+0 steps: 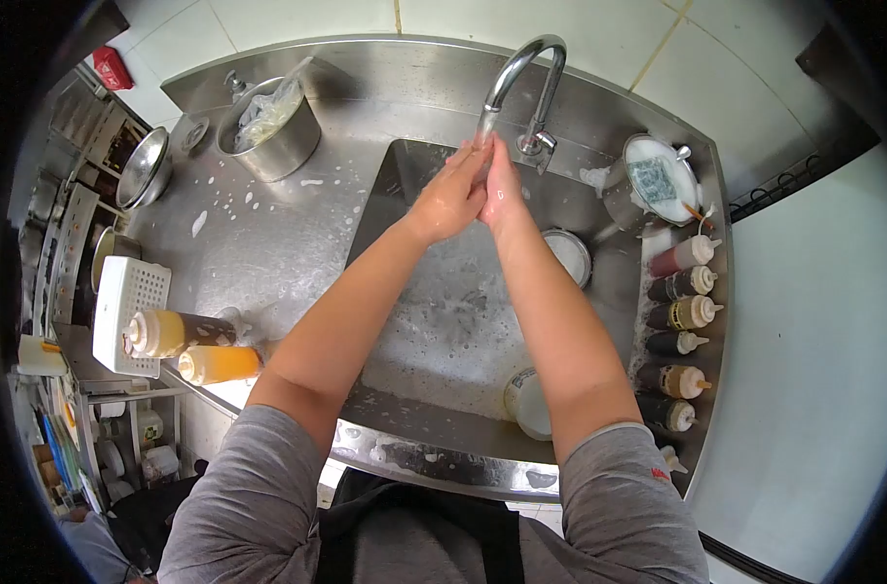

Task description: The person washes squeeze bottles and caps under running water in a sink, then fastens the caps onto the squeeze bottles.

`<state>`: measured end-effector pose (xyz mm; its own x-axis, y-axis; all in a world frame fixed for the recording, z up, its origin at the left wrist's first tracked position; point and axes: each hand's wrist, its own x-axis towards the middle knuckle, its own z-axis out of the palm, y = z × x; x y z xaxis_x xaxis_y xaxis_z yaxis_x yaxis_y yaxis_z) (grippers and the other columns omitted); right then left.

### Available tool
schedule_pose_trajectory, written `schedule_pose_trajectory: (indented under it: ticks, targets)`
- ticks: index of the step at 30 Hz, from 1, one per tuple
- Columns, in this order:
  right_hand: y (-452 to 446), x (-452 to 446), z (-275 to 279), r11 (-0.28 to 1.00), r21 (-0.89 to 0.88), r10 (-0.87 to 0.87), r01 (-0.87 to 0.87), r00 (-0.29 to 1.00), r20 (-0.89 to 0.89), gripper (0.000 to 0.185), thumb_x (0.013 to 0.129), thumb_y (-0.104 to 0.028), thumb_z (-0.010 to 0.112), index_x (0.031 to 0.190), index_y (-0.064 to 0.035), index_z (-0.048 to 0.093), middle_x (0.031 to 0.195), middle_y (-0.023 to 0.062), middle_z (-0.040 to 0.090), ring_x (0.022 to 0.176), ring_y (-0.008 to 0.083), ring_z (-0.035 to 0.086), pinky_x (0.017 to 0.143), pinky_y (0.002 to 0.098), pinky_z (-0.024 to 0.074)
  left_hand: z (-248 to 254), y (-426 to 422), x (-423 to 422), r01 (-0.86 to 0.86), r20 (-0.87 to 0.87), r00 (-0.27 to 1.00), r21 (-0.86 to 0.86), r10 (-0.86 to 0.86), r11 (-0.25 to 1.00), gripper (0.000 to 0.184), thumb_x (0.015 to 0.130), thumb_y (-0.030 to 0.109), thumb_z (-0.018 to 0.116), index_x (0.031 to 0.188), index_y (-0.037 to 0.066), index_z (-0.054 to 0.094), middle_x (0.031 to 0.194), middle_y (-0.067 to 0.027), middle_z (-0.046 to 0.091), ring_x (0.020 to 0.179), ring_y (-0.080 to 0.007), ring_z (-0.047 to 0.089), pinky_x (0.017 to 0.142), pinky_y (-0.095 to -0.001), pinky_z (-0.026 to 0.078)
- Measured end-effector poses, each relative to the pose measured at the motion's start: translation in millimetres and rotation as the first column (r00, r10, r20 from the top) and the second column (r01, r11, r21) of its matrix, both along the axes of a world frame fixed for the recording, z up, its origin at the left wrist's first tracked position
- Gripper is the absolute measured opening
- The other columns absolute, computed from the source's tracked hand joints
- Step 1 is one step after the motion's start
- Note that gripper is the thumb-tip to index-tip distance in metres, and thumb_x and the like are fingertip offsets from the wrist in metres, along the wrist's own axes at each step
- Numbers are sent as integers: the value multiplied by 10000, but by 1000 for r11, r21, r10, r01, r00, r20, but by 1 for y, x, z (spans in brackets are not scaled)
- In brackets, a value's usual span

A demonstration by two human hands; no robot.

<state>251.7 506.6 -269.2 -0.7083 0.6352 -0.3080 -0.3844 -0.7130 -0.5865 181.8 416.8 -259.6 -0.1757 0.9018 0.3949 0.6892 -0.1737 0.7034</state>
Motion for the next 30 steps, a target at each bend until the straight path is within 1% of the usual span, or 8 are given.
schedule_pose_trajectory:
  ticks: [4,7,9,14,17,24,27,30]
  targets:
    - [-5,-10,6,839,520,-106,-162,888,448,347,857,-334,622,1058,-54,578,1052,150,604,947,297,587,873,409,469,1,-33,2,-260,37,965,-12,260,966,755,817,134,609,1475,103,240,1522,-235,161,1369,-448,249,1127,-443,231]
    - [-5,-6,19,319,910,-423,-266,819,387,349,785,-253,693,1060,-69,583,1034,146,595,1010,281,546,863,402,461,-43,-27,1,-319,190,928,-46,322,947,746,881,261,571,1499,190,158,1551,-184,106,1349,-427,306,1086,-499,295]
    - [-7,-8,31,-120,927,-577,-355,785,226,380,737,-199,740,1062,-78,586,1022,143,590,1052,271,519,856,397,456,-20,-24,-2,289,800,418,-566,430,772,744,924,507,454,1504,161,143,1543,-205,114,1349,-386,327,1066,-518,303]
    - [-33,-11,38,900,317,-317,300,949,1,176,806,-140,694,940,-43,634,955,94,584,906,207,569,759,335,462,13,10,5,126,964,-235,-93,121,988,597,981,552,254,1413,148,340,1465,-157,304,1248,-332,459,1011,-497,379]
    - [-29,-5,29,226,964,-624,-137,740,251,191,805,-172,701,945,-50,656,972,118,569,920,251,566,779,353,459,16,25,7,76,969,-246,34,-14,997,538,997,533,214,1321,163,434,1343,-111,451,1172,-281,503,969,-456,417]
    - [-2,-3,41,-287,910,-662,-298,749,36,219,840,-286,668,956,-102,687,985,163,637,938,293,600,816,360,455,-13,-35,29,272,935,230,-328,270,905,819,885,704,331,1486,158,228,1514,-107,270,1351,-375,305,1073,-447,314]
    - [4,-2,38,180,839,-505,-514,684,527,211,827,-299,666,965,-140,690,1011,213,586,988,353,579,847,413,459,-114,-55,33,-202,-117,972,-864,206,460,875,851,668,474,1500,151,196,1556,-158,142,1371,-440,238,1077,-434,316]
    - [15,2,31,45,890,-530,-453,745,406,231,843,-298,664,978,-112,687,1064,169,610,980,314,602,833,393,477,-96,-69,34,-148,-46,978,-842,205,519,799,877,528,551,1493,141,221,1518,-195,241,1351,-432,288,1049,-427,354]
